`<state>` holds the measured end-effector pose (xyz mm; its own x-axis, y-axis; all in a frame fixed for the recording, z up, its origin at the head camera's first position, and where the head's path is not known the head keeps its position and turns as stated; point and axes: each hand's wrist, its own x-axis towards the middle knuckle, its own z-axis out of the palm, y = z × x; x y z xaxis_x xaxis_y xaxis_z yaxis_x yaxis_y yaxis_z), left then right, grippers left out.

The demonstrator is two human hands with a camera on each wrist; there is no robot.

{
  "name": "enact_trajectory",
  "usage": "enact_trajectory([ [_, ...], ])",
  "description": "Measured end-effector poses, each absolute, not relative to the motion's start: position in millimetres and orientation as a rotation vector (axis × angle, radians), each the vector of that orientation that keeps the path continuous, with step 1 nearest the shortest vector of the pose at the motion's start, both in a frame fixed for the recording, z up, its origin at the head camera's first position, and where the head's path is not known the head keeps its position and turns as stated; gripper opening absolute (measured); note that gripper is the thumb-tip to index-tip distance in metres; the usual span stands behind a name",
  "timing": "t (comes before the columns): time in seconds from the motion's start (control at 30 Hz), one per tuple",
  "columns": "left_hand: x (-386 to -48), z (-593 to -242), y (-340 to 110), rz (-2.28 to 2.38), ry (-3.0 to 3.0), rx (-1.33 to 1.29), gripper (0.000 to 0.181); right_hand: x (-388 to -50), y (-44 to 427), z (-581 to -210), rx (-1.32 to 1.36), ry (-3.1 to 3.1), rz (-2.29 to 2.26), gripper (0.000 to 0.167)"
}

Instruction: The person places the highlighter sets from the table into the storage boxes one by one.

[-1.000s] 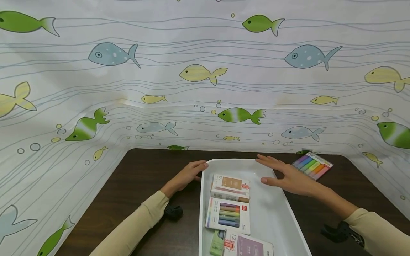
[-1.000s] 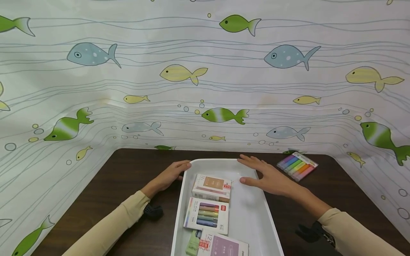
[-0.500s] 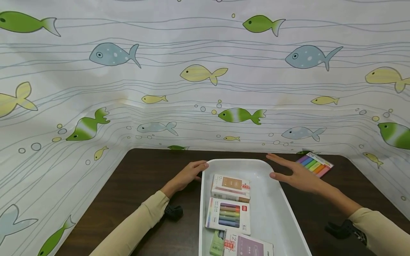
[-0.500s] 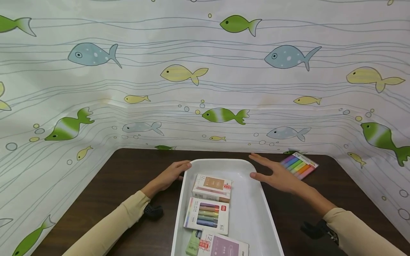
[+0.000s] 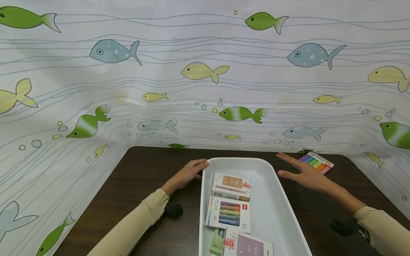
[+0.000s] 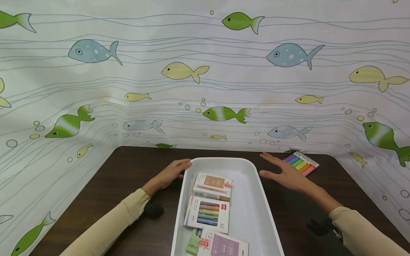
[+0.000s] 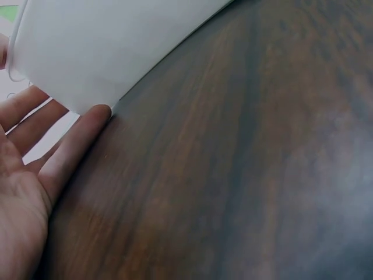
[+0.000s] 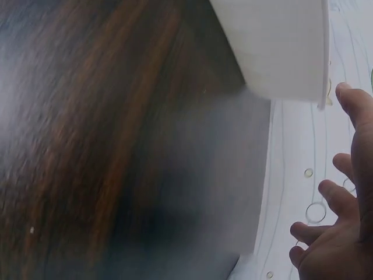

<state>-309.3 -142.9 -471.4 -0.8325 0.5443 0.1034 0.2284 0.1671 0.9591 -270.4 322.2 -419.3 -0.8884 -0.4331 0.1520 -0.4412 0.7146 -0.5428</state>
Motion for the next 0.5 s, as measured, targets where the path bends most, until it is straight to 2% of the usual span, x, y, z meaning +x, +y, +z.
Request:
enact_trajectory([
  [0.5,-311.2,-470.4,-148.4,1.703,2.071,0.872,0.047,-280.5,352.2,-436.8,0.673,-2.912,0.891,0.067],
])
